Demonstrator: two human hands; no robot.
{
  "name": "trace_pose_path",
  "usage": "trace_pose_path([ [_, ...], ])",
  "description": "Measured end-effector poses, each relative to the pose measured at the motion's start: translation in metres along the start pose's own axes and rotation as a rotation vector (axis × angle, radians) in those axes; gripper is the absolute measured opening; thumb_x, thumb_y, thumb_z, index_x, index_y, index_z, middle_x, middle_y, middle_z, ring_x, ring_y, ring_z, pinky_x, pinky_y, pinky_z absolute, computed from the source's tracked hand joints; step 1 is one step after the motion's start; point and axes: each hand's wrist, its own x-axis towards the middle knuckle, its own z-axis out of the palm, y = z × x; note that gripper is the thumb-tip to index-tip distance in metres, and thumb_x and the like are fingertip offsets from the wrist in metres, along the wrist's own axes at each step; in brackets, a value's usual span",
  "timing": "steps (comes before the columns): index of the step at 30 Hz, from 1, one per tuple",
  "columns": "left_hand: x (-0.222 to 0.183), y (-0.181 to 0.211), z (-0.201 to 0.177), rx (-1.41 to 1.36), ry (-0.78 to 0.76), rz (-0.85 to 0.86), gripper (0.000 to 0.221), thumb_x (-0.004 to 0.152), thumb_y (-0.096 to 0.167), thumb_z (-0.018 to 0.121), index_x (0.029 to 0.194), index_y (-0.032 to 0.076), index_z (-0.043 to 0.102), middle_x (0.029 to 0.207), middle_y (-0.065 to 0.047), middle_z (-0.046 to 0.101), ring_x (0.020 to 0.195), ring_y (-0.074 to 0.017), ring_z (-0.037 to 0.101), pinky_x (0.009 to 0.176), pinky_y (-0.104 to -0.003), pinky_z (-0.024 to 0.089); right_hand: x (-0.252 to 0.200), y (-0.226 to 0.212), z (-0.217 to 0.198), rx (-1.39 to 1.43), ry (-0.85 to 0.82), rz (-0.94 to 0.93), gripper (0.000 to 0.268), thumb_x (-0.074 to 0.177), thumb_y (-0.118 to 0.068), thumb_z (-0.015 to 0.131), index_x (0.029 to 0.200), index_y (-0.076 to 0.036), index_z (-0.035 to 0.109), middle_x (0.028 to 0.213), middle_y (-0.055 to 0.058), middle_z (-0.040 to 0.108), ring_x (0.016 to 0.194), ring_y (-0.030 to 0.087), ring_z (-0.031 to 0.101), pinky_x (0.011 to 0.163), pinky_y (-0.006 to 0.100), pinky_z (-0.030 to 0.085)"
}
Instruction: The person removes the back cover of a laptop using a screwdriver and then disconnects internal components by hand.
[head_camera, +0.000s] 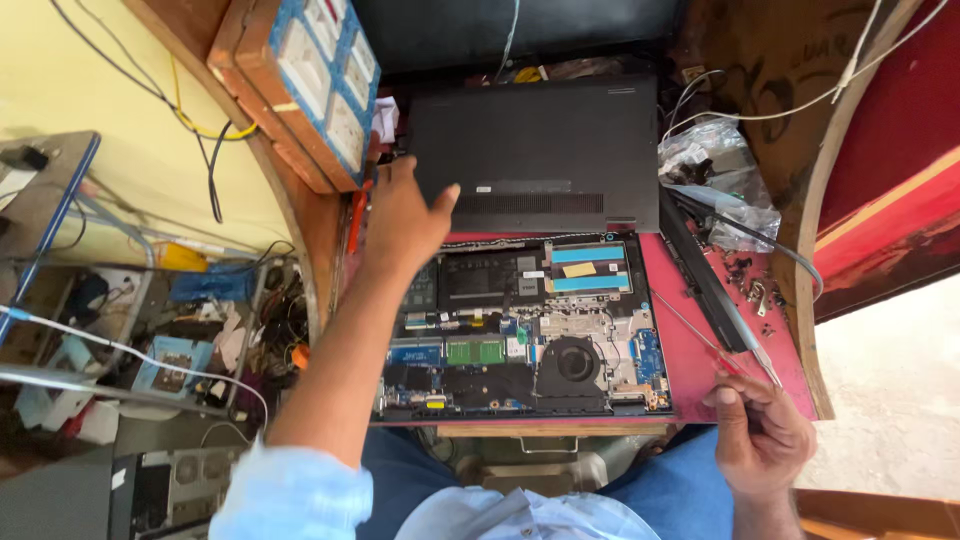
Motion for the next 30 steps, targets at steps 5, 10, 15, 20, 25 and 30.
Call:
trace_pose_path([
  [5, 0.071, -0.043, 0.047, 0.072, 0.054, -0.015, 0.106, 0.088, 0.044, 0.081, 0.151, -0.015, 0.019, 0.151, -0.039, 0.037, 0.141, -0.0477, 0.041, 0.117, -0.047, 0.035, -0.002, 0.002, -0.003, -0.023, -0.03, -0.033, 0.005, 0.105, 0.002, 0.061, 0.105, 0.003, 0.066, 0.082, 0.006, 0.07, 0.071, 0.005, 0.063, 0.066, 0.017, 0.05],
  [10, 0.088, -0.06, 0.054, -0.119, 0.089, -0.084, 0.088, 0.086, 0.028, 0.082, 0.144, -0.01, 0.029, 0.133, -0.028, 0.059, 0.122, -0.0394, 0.058, 0.101, -0.044, 0.046, 0.007, -0.013, -0.003, -0.216, -0.085, 0.035, 0.006, 0.096, 0.0, 0.069, 0.102, 0.001, 0.071, 0.072, 0.004, 0.068, 0.062, 0.005, 0.059, 0.057, 0.021, 0.045],
  [15, 0.099, -0.074, 0.055, -0.514, 0.045, -0.12, 0.042, 0.089, 0.015, 0.08, 0.124, -0.002, 0.062, 0.118, -0.015, 0.072, 0.103, -0.0247, 0.068, 0.089, -0.039, 0.054, 0.015, -0.027, 0.009, -0.253, -0.016, 0.018, 0.012, 0.095, -0.001, 0.074, 0.107, -0.002, 0.072, 0.084, 0.004, 0.07, 0.064, 0.004, 0.059, 0.058, 0.021, 0.046],
  [20, 0.093, -0.055, 0.034, -0.609, -0.009, -0.318, 0.037, 0.095, 0.024, 0.075, 0.122, 0.002, 0.064, 0.115, -0.012, 0.069, 0.104, -0.0212, 0.066, 0.085, -0.038, 0.054, 0.03, -0.035, 0.018, -0.341, 0.014, -0.079, 0.027, 0.09, -0.001, 0.078, 0.116, -0.004, 0.071, 0.113, 0.01, 0.066, 0.061, 0.006, 0.057, 0.056, 0.022, 0.046],
  [25, 0.068, -0.018, -0.002, -0.418, -0.061, -0.313, 0.035, 0.098, 0.03, 0.071, 0.12, 0.004, 0.064, 0.107, -0.009, 0.066, 0.096, -0.0181, 0.061, 0.074, -0.04, 0.052, 0.039, -0.046, 0.025, -0.53, -0.045, -0.013, 0.03, 0.09, 0.002, 0.073, 0.119, -0.006, 0.072, 0.122, 0.013, 0.069, 0.062, 0.016, 0.061, 0.06, 0.03, 0.052],
  [30, 0.041, -0.018, -0.033, -0.593, 0.018, -0.089, 0.023, 0.106, 0.022, 0.071, 0.111, 0.0, 0.064, 0.093, -0.002, 0.064, 0.081, -0.0108, 0.056, 0.068, -0.032, 0.051, 0.038, -0.045, 0.032, -0.757, -0.049, -0.129, 0.023, 0.095, -0.001, 0.069, 0.114, -0.011, 0.076, 0.11, 0.01, 0.07, 0.09, 0.03, 0.071, 0.076, 0.039, 0.058],
])
